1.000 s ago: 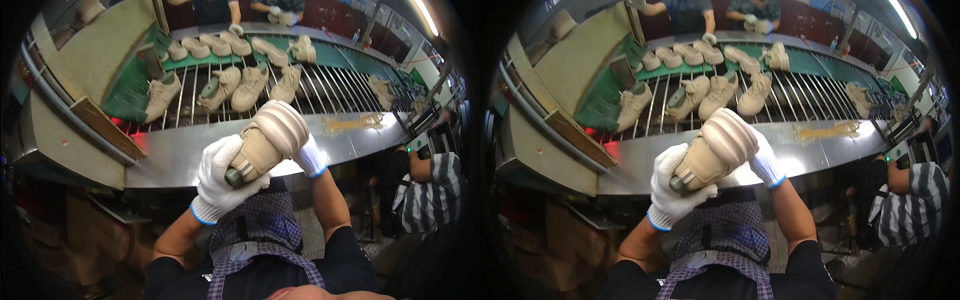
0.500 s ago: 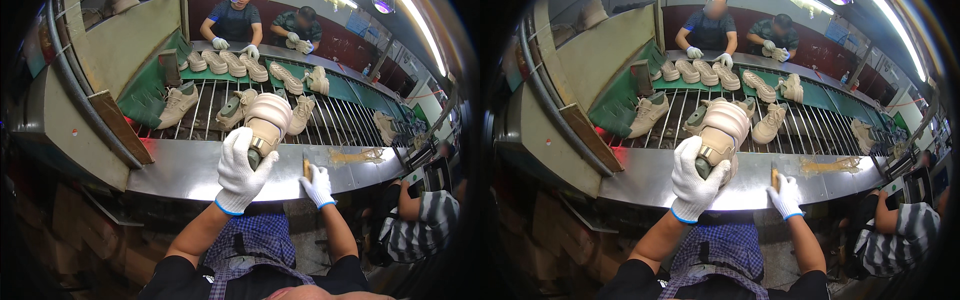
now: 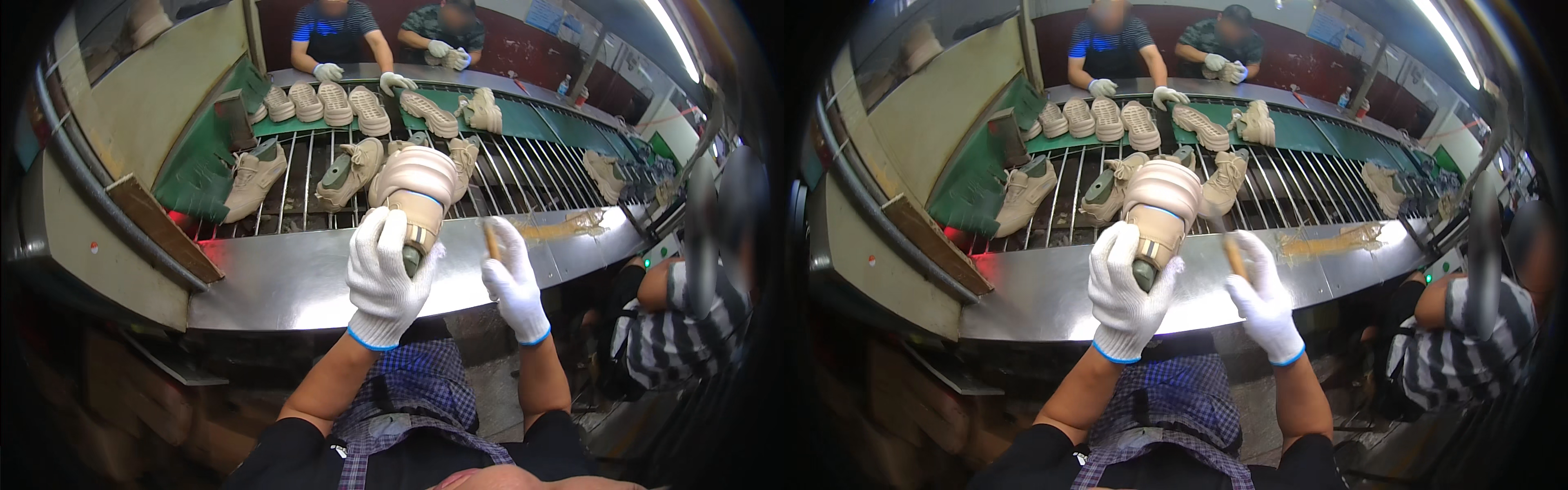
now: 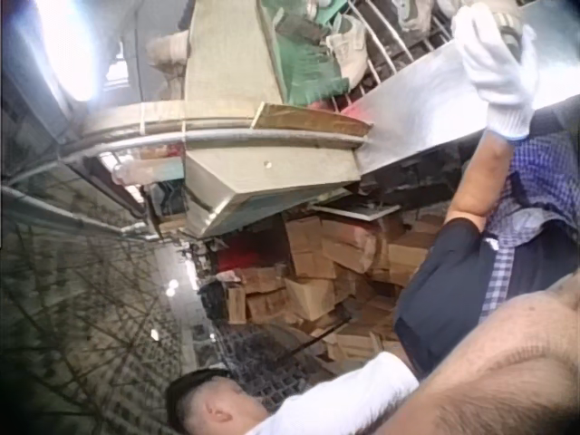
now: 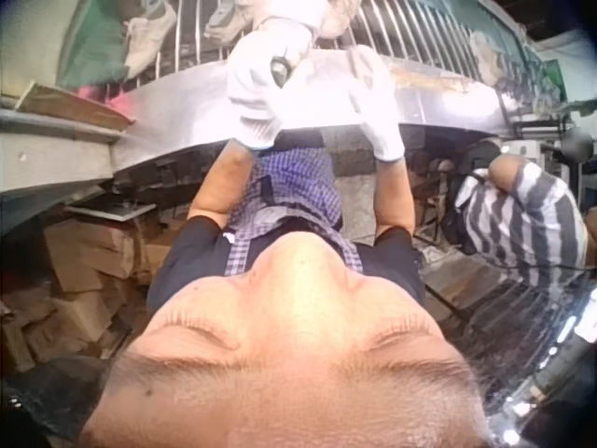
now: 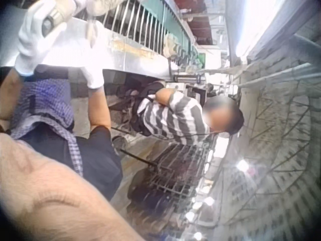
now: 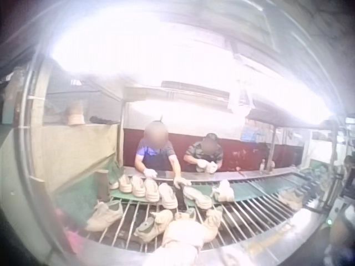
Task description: The person wipes and presses a shoe by hand while sitting at a conveyor belt, then places it onto the line.
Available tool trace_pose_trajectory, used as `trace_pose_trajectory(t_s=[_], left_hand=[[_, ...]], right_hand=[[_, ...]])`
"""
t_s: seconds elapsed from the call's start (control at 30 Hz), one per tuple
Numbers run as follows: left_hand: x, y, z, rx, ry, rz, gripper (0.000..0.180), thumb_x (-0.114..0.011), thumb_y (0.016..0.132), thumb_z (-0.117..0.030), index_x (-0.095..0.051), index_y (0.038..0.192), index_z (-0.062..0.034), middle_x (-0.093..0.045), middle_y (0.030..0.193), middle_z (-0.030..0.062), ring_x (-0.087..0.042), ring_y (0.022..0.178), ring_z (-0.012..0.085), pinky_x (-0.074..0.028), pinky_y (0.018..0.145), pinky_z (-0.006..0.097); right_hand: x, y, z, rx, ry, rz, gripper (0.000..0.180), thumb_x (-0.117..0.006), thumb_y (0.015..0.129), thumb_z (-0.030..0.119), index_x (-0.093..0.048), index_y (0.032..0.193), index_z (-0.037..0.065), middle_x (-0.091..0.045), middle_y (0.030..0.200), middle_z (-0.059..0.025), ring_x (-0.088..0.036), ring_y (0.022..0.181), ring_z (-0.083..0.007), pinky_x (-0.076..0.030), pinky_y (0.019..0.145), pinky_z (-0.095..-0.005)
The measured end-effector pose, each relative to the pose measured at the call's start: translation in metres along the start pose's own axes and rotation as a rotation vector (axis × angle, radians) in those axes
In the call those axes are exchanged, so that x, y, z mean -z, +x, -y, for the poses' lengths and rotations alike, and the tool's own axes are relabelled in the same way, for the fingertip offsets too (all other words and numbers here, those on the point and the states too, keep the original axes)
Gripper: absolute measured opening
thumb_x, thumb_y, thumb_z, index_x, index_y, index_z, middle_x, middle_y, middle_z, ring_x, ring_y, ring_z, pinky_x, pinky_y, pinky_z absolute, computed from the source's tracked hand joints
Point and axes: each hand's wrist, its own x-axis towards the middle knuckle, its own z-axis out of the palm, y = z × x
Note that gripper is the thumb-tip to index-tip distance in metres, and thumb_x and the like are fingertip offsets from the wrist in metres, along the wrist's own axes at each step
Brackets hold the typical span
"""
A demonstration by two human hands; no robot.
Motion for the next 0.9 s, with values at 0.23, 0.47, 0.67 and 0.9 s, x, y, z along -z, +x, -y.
trace_pose_trajectory(t_s=[0.23,0.47,0.67,0.9], left_hand=[[-0.018,-0.002,-0.006,-0.032,0.068,0.013,0.086,-0.096,0.074,-0.019,-0.052,0.146,-0.0041,-0.059,0.134,0.0226,-0.066,0.115,0.0447,-0.061,0.093,0.052],[-0.024,0.019,0.024,0.034,0.028,0.02,0.074,-0.094,0.078,-0.016,-0.056,0.14,-0.0016,-0.061,0.133,0.0246,-0.067,0.116,0.0428,-0.059,0.096,0.05],[0.007,0.036,0.068,0.21,-0.092,0.094,0.07,-0.092,0.084,-0.015,-0.056,0.142,-0.0017,-0.063,0.133,0.0217,-0.07,0.117,0.0356,-0.058,0.102,0.046],[0.039,0.03,0.104,0.477,-0.544,0.297,0.07,-0.088,0.089,-0.006,-0.049,0.147,-0.0021,-0.063,0.136,0.0133,-0.065,0.122,0.0199,-0.055,0.107,0.038]], right_hand=[[-0.014,-0.006,0.05,0.249,-0.549,0.045,0.055,-0.069,0.102,0.013,-0.055,0.154,0.001,-0.067,0.147,-0.0217,-0.071,0.127,-0.0331,-0.056,0.106,-0.0398],[-0.068,0.036,-0.02,-0.181,0.83,0.228,0.056,-0.056,0.113,0.028,-0.04,0.167,0.02,-0.051,0.082,0.0017,-0.045,0.06,-0.0089,-0.04,0.053,-0.0208],[-0.057,0.022,-0.092,-0.274,0.493,0.133,0.059,-0.054,0.112,0.025,-0.038,0.168,0.018,-0.051,0.083,0.0008,-0.043,0.058,-0.0077,-0.04,0.051,-0.023],[0.033,0.036,-0.145,0.328,-1.149,-0.094,0.046,-0.075,0.094,0.03,-0.068,0.134,0.007,-0.065,0.128,-0.0235,-0.066,0.114,-0.0431,-0.054,0.099,-0.0505]])
